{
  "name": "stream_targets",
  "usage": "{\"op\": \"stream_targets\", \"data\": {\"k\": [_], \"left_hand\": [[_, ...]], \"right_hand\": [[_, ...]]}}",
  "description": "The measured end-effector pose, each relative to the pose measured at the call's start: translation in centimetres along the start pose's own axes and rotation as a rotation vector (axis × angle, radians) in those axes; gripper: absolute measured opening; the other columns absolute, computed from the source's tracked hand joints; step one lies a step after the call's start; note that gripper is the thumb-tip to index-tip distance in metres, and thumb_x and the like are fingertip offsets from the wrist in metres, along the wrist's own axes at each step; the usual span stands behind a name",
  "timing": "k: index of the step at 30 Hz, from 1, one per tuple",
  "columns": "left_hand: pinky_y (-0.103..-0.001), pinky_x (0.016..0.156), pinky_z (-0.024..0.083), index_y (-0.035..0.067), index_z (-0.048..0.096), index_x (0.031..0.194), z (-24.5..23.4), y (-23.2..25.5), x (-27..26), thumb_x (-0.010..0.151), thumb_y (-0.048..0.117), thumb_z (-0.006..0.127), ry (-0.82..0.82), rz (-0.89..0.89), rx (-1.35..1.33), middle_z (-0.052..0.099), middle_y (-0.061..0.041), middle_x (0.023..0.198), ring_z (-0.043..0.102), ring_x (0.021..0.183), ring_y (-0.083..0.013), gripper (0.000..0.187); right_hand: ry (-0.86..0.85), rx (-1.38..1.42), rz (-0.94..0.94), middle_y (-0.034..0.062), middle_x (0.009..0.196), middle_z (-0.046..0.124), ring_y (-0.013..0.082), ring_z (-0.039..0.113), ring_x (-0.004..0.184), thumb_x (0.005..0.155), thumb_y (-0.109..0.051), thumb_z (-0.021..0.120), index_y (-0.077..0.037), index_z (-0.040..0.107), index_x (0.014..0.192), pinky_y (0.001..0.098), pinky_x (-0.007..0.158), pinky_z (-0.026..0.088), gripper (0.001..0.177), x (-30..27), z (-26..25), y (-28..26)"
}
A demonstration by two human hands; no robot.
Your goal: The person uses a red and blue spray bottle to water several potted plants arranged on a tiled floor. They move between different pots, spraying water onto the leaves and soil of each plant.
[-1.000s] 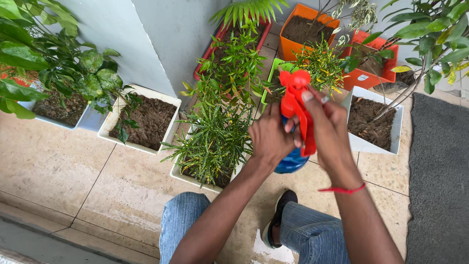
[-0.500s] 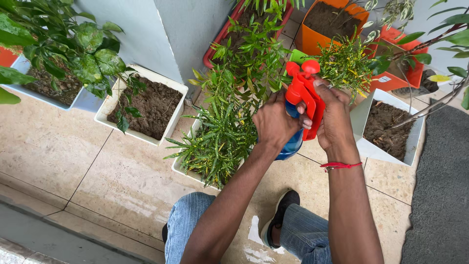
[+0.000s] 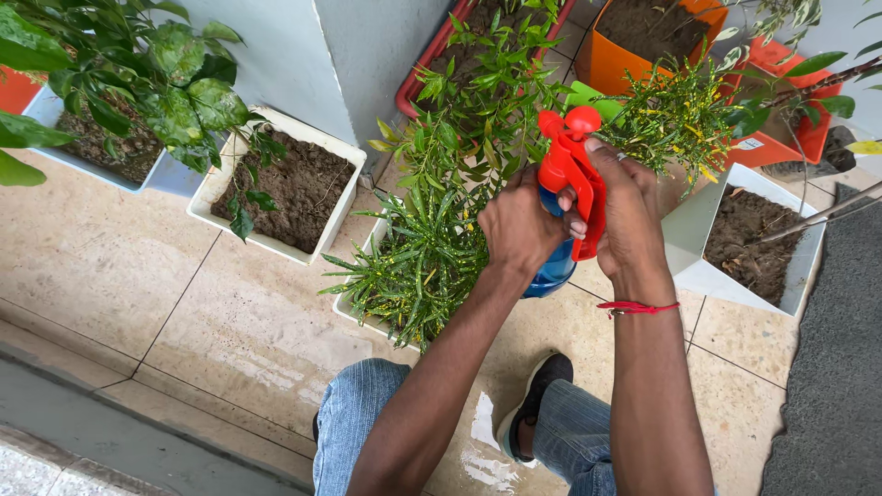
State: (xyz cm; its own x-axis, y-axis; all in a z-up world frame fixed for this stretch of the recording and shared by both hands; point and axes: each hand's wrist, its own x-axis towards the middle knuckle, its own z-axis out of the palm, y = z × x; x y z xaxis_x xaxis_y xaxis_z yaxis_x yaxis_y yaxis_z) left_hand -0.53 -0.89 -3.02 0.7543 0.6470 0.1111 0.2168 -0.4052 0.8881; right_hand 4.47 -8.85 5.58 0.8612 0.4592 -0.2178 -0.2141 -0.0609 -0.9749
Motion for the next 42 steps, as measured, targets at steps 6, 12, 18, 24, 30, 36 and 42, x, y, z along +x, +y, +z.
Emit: {"op": "stream_targets", "data": {"k": [6,12,18,24,30,36,42], "left_hand": [[-0.046,0.068,0.06,0.005,0.068,0.106,-0.2,-0.5,0.6,0.052,0.03,0.094,0.014,0.018,0.023,0.073,-0.015,0.098,0.074,0.077,-0.0359,0.065],[-0.047,0.069,0.059,0.005,0.068,0.106,-0.7,-0.4,1.1,0.055,0.026,0.09,-0.005,0.029,0.02,0.072,-0.015,0.099,0.074,0.08,-0.0367,0.06],[-0.047,0.071,0.06,0.002,0.064,0.113,-0.1,-1.3,1.7,0.057,0.021,0.088,-0.022,0.037,0.014,0.072,-0.016,0.104,0.075,0.087,-0.0362,0.063],[-0.048,0.073,0.06,0.001,0.062,0.118,0.5,-2.3,1.7,0.057,0.021,0.09,-0.055,-0.008,0.041,0.071,-0.018,0.106,0.074,0.088,-0.0372,0.07],[-0.048,0.075,0.06,0.001,0.062,0.116,0.3,-2.3,1.9,0.058,0.02,0.09,-0.048,-0.004,0.066,0.071,-0.019,0.109,0.074,0.091,-0.0374,0.068],[-0.048,0.077,0.059,0.001,0.063,0.115,-0.5,-2.3,2.1,0.058,0.018,0.089,-0.052,-0.035,0.072,0.07,-0.019,0.109,0.074,0.093,-0.0376,0.065],[-0.048,0.081,0.058,0.001,0.063,0.106,-0.3,-3.8,2.5,0.06,0.017,0.089,-0.128,-0.096,0.108,0.07,-0.02,0.109,0.072,0.095,-0.0397,0.055]], "right_hand": [[-0.014,0.024,-0.021,0.0111,0.069,0.061,0.0158,0.05,0.048,0.104,-0.031,0.059,0.001,0.062,0.109,0.027,0.039,0.038,0.033,0.4,0.4,0.4],[0.012,0.082,-0.043,0.0108,0.075,0.061,0.0161,0.057,0.056,0.105,-0.029,0.06,0.003,0.061,0.113,0.027,0.041,0.038,0.033,0.7,0.6,0.7],[-0.013,0.113,-0.084,0.0099,0.081,0.064,0.0147,0.059,0.059,0.104,-0.029,0.059,0.002,0.061,0.122,0.0262,0.041,0.04,0.036,0.8,1.0,1.1],[-0.001,0.054,-0.024,0.0101,0.081,0.064,0.0143,0.059,0.058,0.103,-0.031,0.06,0.004,0.062,0.118,0.0257,0.04,0.039,0.038,1.5,1.4,1.8],[-0.002,0.073,-0.035,0.0097,0.079,0.064,0.0143,0.058,0.057,0.103,-0.031,0.06,0.004,0.062,0.117,0.026,0.04,0.039,0.038,1.5,1.6,1.8],[-0.037,0.061,-0.035,0.0089,0.071,0.06,0.014,0.053,0.05,0.104,-0.03,0.057,0.001,0.062,0.114,0.0264,0.04,0.037,0.033,1.8,2.1,1.9],[-0.009,0.035,0.075,0.0095,0.066,0.062,0.0138,0.049,0.043,0.104,-0.031,0.055,0.003,0.062,0.11,0.0266,0.038,0.036,0.035,3.1,2.5,3.2]]}}
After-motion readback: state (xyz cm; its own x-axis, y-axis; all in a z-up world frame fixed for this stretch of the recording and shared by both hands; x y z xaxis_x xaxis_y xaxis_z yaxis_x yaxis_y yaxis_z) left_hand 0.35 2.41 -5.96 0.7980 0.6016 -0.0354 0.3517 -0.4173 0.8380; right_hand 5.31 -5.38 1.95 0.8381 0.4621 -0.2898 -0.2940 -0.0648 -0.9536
